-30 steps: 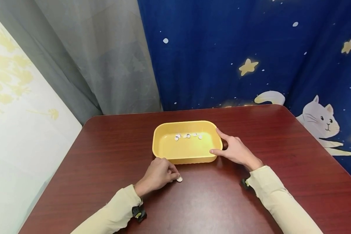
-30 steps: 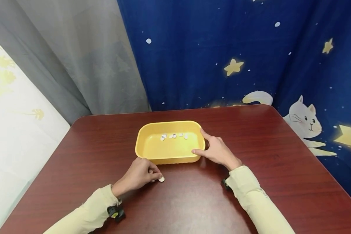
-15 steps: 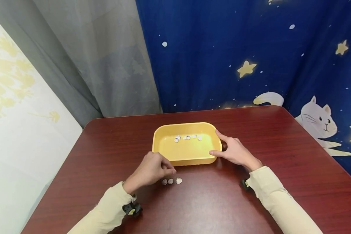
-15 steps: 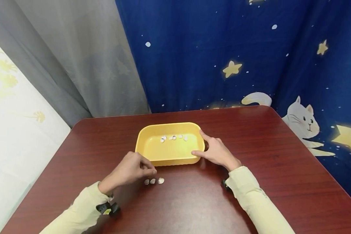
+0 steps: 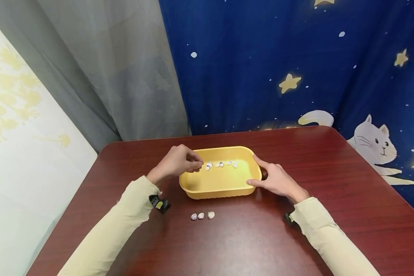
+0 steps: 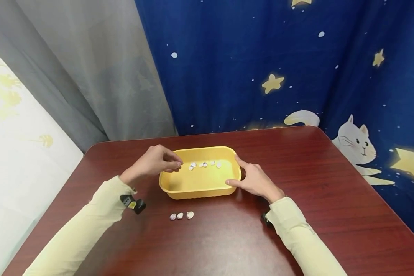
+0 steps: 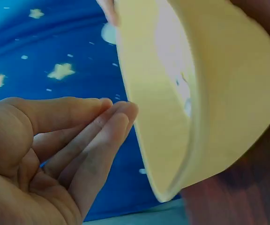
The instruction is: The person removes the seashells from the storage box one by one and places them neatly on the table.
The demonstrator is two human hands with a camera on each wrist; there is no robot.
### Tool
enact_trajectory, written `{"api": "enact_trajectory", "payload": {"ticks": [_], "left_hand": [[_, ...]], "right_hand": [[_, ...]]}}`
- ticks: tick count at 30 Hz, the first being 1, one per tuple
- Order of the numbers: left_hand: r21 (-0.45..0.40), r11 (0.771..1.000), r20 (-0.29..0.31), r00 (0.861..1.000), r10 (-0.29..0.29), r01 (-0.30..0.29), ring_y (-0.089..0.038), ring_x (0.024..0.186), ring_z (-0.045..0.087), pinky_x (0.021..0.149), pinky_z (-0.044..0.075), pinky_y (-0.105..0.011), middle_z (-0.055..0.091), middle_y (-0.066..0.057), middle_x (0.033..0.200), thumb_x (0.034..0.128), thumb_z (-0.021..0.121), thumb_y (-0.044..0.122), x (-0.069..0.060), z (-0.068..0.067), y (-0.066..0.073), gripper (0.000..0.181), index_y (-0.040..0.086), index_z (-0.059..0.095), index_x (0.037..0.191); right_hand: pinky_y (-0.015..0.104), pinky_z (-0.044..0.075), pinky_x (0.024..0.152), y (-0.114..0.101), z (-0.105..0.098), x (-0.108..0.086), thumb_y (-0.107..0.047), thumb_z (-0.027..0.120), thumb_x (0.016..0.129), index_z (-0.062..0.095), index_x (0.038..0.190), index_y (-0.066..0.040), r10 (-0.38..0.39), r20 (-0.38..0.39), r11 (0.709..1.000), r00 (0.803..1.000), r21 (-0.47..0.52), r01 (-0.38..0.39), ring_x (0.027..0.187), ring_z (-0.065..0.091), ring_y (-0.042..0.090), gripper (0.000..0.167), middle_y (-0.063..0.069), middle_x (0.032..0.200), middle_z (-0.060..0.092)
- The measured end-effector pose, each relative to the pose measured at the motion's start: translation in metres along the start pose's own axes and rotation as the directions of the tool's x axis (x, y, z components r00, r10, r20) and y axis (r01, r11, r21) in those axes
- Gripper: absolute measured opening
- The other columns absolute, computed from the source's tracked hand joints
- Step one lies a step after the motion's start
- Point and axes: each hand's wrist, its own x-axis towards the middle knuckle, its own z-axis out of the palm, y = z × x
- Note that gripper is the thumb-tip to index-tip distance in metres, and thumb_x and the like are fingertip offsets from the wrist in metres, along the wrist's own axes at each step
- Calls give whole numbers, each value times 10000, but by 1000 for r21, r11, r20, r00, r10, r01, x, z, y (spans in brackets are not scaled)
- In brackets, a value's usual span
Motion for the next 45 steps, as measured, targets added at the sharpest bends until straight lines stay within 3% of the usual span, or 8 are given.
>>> {"api": "enact_trajectory", "payload": {"ticks": [15, 24, 27, 31, 36, 41, 43, 45], "left_hand": [[294, 954, 102, 991, -88, 55, -90, 652, 640, 601, 540, -183, 733, -11, 703, 868, 724, 84, 63, 11, 7, 98, 76, 808, 919], [402, 905, 140, 968, -206, 135, -101, 536, 597, 531, 504, -192, 625, 33, 583, 804, 745, 45, 98, 23, 1, 87, 93, 764, 734], [410, 899, 154, 960, -235, 155, -134, 570, 662, 546, 528, -204, 651, 13, 599, 804, 744, 42, 102, 27, 0, 75, 83, 761, 744], [438, 888, 145, 963, -227, 143, -154, 596, 659, 500, 493, -187, 650, 0, 624, 805, 734, 30, 104, 27, 3, 90, 89, 741, 737], [546, 830, 141, 964, -227, 116, -145, 566, 501, 444, 385, -189, 542, -3, 622, 780, 719, 6, 114, 21, 13, 188, 128, 644, 658], [638, 764, 113, 969, -218, 97, -131, 557, 408, 435, 306, -205, 520, -31, 687, 780, 756, 32, 114, 28, 20, 123, 88, 646, 773], [662, 745, 124, 969, -214, 80, -122, 575, 413, 434, 316, -198, 532, -33, 728, 752, 798, 41, 110, 35, 19, 167, 91, 645, 797], [657, 750, 142, 964, -227, 80, -115, 570, 465, 431, 361, -187, 543, -46, 750, 720, 820, 19, 106, 41, 17, 204, 85, 634, 771]], "right_hand": [[299, 450, 774, 1, 1, -1, -506, 783, 818, 307, 1568, -72, -15, 8, 1000, 1000, 7, 15, 862, 593, 143, 988, 49, 1012, 742], [298, 455, 771, 2, 2, 0, -513, 788, 809, 311, 1564, -60, -14, 1, 1000, 1000, 10, 14, 845, 598, 136, 1001, 45, 1000, 754], [297, 449, 772, 2, 1, 0, -523, 781, 812, 312, 1562, -54, -14, -1, 1000, 1000, 1, 14, 854, 589, 140, 1001, 41, 999, 751], [284, 444, 758, 2, -1, 3, -533, 782, 807, 316, 1560, -52, -15, -9, 1000, 1000, -10, 15, 854, 583, 140, 1008, 47, 996, 747], [288, 452, 773, -2, -11, 12, -517, 786, 808, 315, 1560, -52, -31, -28, 999, 999, -18, 30, 855, 592, 135, 1002, 43, 1005, 750], [290, 459, 765, -3, -10, 12, -514, 788, 806, 316, 1564, -69, -33, -41, 999, 999, -13, 32, 834, 588, 122, 999, 33, 986, 745], [274, 459, 747, -2, -5, 8, -509, 791, 806, 311, 1567, -73, -20, -26, 1000, 999, -1, 20, 817, 584, 112, 999, 31, 980, 744], [251, 461, 735, 0, 0, 4, -486, 795, 810, 313, 1563, -56, -16, -15, 1000, 1000, 18, 17, 815, 595, 97, 992, 33, 1012, 751]]}}
